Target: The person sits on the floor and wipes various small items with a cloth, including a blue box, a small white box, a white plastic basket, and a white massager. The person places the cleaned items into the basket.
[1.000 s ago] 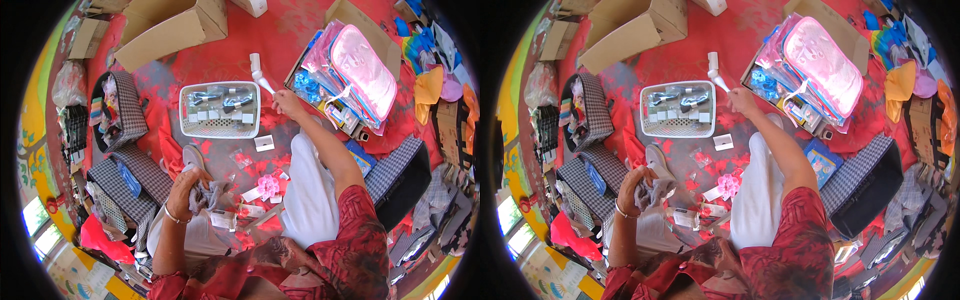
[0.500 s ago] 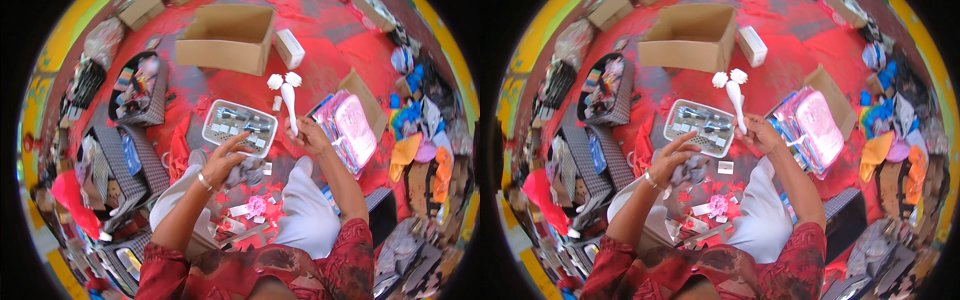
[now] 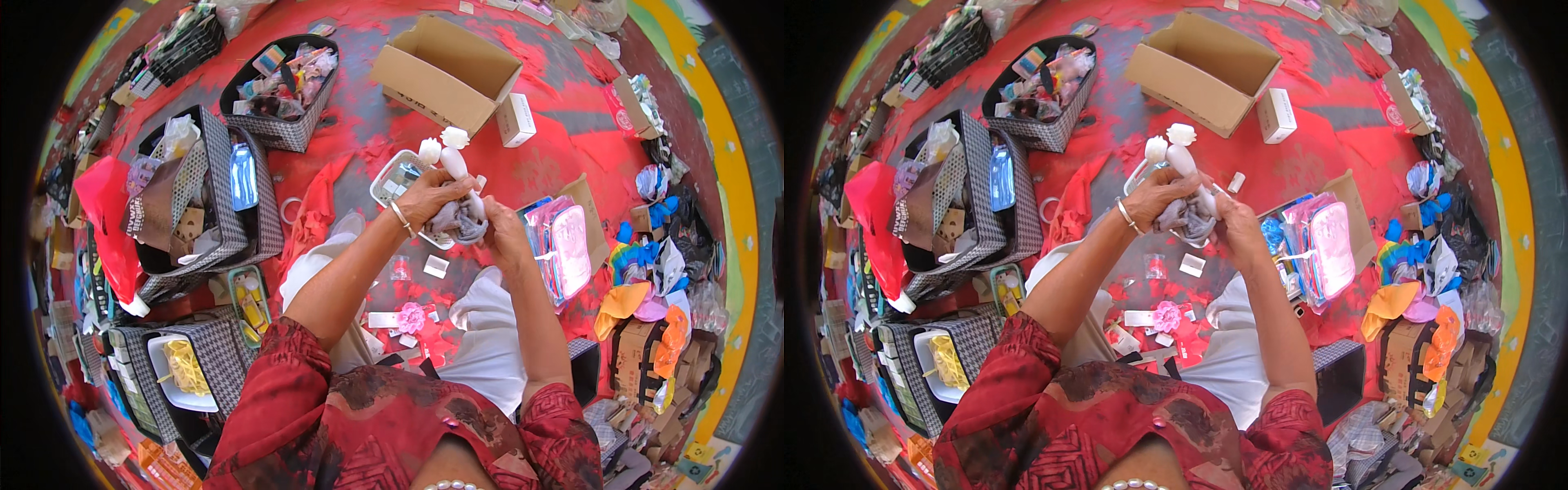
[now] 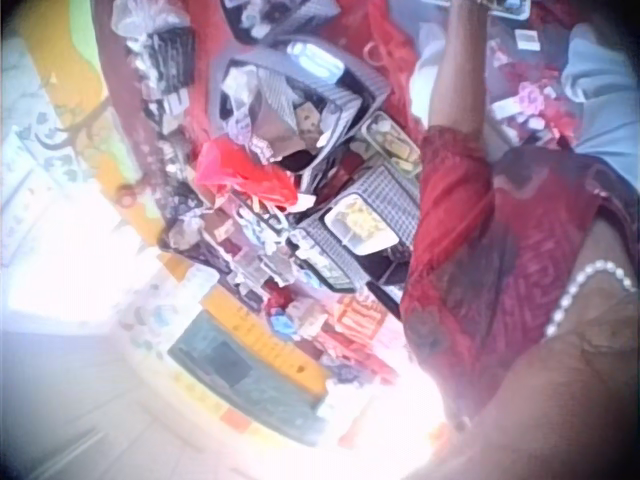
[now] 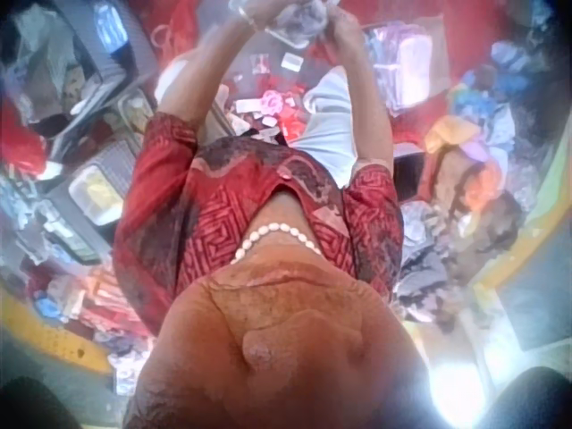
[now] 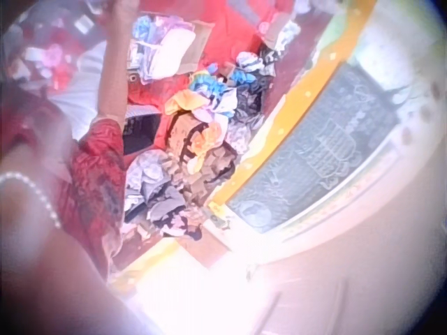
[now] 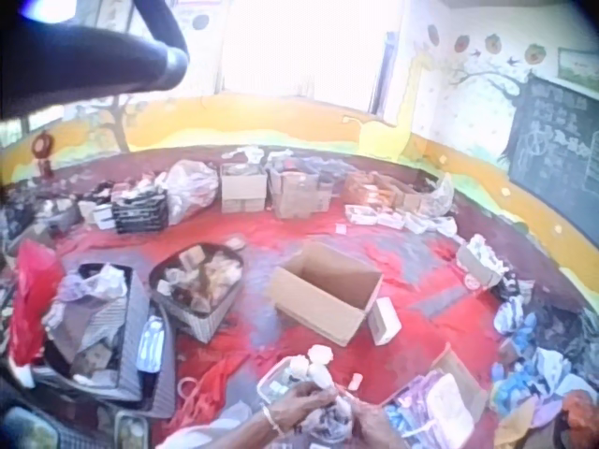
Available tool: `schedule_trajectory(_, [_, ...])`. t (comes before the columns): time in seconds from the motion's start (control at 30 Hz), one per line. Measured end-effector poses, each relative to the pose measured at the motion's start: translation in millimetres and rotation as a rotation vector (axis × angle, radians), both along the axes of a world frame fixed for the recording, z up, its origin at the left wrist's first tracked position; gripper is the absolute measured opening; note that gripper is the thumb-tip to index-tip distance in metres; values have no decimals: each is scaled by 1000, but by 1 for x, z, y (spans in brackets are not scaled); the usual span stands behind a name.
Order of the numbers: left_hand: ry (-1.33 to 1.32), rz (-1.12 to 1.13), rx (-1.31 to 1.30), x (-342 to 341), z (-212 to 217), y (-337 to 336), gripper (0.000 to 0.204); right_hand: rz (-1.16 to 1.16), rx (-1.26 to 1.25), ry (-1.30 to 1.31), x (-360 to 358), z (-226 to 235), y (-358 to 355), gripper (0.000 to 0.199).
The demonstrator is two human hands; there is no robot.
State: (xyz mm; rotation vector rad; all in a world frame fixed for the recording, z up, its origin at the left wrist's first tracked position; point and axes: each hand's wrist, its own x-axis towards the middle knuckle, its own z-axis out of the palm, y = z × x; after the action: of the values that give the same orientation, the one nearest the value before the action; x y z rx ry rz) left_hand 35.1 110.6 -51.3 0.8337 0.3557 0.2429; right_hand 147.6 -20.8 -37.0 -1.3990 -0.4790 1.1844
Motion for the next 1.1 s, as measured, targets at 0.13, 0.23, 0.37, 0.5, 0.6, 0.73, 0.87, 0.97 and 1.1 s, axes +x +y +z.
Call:
schedule_trajectory(0.13, [50, 128, 64, -3, -9, 5, 32, -87, 234, -814, -14, 22, 11, 39])
schedule_trajectory(0.23, [58, 223, 47, -2, -11, 4, 30, 135, 317, -1192, -32, 30, 17, 48])
schedule_trajectory(0.37, [34, 273, -178, -1, -8, 7, 29, 78, 371, -1415, -55, 14, 24, 51])
schedule_trajectory(0.5, [-57, 211, -265, -1, -8, 8, 28, 29, 484, -1718, -41, 0, 24, 32])
schedule_trajectory(0.6, [-92, 145, -283, 2, -9, 7, 26, 2, 472, -1625, -33, 0, 18, 21])
schedule_trajectory(0.73, [44, 209, -238, 5, -7, 8, 25, -153, 282, -1182, -30, 14, -3, 14])
schedule_trajectory(0.87, [-1, 210, -219, 3, -7, 8, 25, -481, 330, -264, -2, 30, -8, 12])
schedule_trajectory(0.97, [24, 50, -187, 9, -11, -5, 26, -611, 432, 63, 13, 35, 0, 14])
schedule_trajectory(1.1, [149, 73, 93, 20, -18, -26, 29, -591, 581, 112, 10, 27, 18, 13])
